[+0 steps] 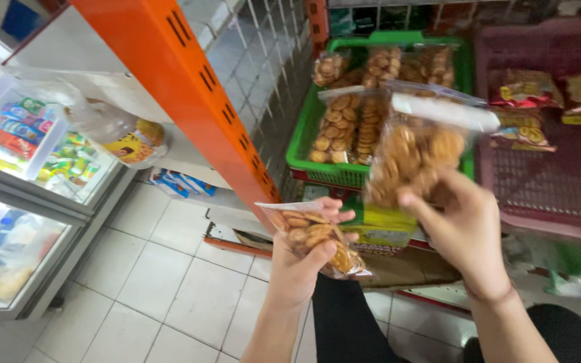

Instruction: The person is restocking shelves in a convenience store. They transfer packaged cookies from a cardboard box into a green basket and then use a barcode scanner to scan and place chocolate bars onto a shelf.

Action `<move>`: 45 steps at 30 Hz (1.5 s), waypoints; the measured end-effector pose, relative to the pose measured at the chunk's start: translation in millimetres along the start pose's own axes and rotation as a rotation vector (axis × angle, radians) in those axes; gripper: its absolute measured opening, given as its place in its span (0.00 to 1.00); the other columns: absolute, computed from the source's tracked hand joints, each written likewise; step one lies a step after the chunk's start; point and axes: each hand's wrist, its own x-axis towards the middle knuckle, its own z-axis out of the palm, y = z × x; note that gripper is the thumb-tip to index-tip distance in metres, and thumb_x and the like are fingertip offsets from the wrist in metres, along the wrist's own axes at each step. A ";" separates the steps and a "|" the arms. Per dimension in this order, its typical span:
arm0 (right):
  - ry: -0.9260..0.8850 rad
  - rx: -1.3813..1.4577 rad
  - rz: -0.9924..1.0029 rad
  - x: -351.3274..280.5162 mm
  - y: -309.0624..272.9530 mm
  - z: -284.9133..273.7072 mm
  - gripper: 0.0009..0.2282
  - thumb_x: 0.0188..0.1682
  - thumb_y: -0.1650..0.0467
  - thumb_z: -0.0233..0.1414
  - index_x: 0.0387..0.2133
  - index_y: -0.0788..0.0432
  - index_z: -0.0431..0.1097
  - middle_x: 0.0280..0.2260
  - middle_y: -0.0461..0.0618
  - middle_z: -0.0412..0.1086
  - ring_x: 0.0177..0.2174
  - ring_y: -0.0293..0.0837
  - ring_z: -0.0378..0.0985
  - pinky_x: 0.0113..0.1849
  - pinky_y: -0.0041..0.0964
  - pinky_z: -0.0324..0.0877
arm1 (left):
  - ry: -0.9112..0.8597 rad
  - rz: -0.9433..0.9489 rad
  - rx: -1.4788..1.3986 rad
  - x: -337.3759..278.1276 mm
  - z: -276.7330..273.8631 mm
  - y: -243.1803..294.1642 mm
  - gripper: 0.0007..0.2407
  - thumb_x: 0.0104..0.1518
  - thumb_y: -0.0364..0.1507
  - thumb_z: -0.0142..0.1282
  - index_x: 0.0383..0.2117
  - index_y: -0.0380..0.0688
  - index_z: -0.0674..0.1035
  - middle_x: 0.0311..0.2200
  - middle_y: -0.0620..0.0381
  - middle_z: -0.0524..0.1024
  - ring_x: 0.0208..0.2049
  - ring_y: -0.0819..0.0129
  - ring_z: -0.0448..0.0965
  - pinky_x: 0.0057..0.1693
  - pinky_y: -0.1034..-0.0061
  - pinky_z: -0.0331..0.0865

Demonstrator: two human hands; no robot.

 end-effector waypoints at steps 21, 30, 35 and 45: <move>0.063 -1.006 -0.409 87.7 -2.8 75.5 0.11 0.43 0.73 0.64 0.39 0.66 0.77 0.42 0.61 0.68 0.45 0.60 0.67 0.46 0.52 0.66 | 0.138 -0.183 -0.172 42.0 -42.9 -14.3 0.18 0.55 0.22 0.55 0.54 0.40 0.72 0.49 0.58 0.78 0.52 0.72 0.78 0.59 0.78 0.71; -0.259 -0.292 0.015 37.4 -19.3 54.9 0.16 0.44 0.69 0.60 0.45 0.61 0.75 0.37 0.51 0.80 0.33 0.41 0.84 0.35 0.34 0.78 | 0.161 -0.014 0.143 53.7 -26.6 -12.5 0.15 0.63 0.23 0.58 0.54 0.33 0.72 0.47 0.56 0.79 0.48 0.72 0.78 0.57 0.75 0.73; -0.228 -0.307 0.136 13.4 -6.2 64.9 0.27 0.32 0.71 0.68 0.49 0.64 0.73 0.34 0.53 0.82 0.33 0.42 0.86 0.36 0.35 0.80 | 0.019 0.150 0.545 48.8 -15.5 9.1 0.22 0.57 0.20 0.61 0.58 0.29 0.68 0.49 0.46 0.75 0.51 0.64 0.74 0.58 0.70 0.70; 0.107 -0.723 -0.318 41.8 -4.0 54.6 0.23 0.47 0.70 0.65 0.55 0.64 0.70 0.50 0.64 0.72 0.48 0.58 0.76 0.47 0.52 0.72 | 0.194 0.270 0.718 85.3 -36.1 13.6 0.27 0.61 0.19 0.60 0.69 0.34 0.67 0.45 0.46 0.82 0.45 0.69 0.83 0.53 0.76 0.79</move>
